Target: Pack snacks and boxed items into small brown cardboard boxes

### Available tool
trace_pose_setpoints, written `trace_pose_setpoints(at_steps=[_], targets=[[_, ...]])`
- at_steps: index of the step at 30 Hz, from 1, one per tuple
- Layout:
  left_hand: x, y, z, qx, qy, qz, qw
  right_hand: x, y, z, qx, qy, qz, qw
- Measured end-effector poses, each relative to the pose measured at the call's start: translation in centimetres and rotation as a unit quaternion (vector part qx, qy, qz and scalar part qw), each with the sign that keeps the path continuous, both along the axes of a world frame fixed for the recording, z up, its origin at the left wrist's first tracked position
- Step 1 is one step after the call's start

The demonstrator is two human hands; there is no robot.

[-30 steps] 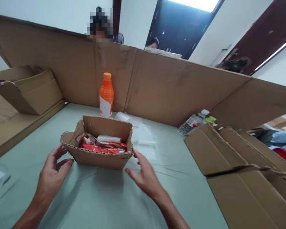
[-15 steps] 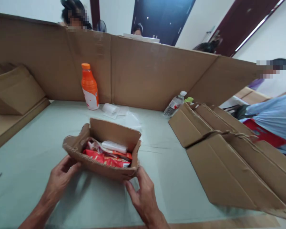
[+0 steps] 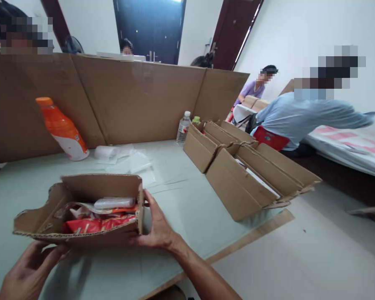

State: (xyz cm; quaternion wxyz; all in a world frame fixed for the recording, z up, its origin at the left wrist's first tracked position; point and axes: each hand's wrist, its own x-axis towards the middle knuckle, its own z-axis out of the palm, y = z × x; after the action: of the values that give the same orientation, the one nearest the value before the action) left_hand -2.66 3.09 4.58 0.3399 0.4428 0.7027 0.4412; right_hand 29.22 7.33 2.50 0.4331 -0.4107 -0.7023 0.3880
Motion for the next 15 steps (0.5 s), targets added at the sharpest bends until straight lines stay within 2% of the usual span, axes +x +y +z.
trace_pose_setpoints(at_steps=[3, 6, 8, 10, 12, 15], targets=[[4.1, 1.1, 0.9, -0.026, -0.084, -0.079, 0.993, 3.9, -2.3, 0.1, 0.022, 0.004, -0.09, 0.996], [9.6, 3.2, 1.7, -0.022, -0.113, -0.169, 0.979, 8.9, -5.3, 0.3, 0.037, -0.023, -0.218, 0.975], [13.4, 5.1, 2.0, -0.01, -0.124, -0.239, 0.963, 11.6, -7.3, -0.1, 0.051, -0.053, -0.323, 0.944], [17.0, 7.4, 1.8, -0.006, -0.139, -0.297, 0.945, 13.4, -8.8, -0.9, 0.067, -0.081, -0.421, 0.901], [20.1, 9.8, 1.3, -0.011, -0.172, -0.336, 0.926, 14.1, -9.1, -1.7, 0.07, -0.09, -0.487, 0.866], [24.4, 12.9, 0.3, 0.004, -0.256, -0.35, 0.901, 14.0, -6.4, -1.7, 0.065, -0.068, -0.52, 0.849]])
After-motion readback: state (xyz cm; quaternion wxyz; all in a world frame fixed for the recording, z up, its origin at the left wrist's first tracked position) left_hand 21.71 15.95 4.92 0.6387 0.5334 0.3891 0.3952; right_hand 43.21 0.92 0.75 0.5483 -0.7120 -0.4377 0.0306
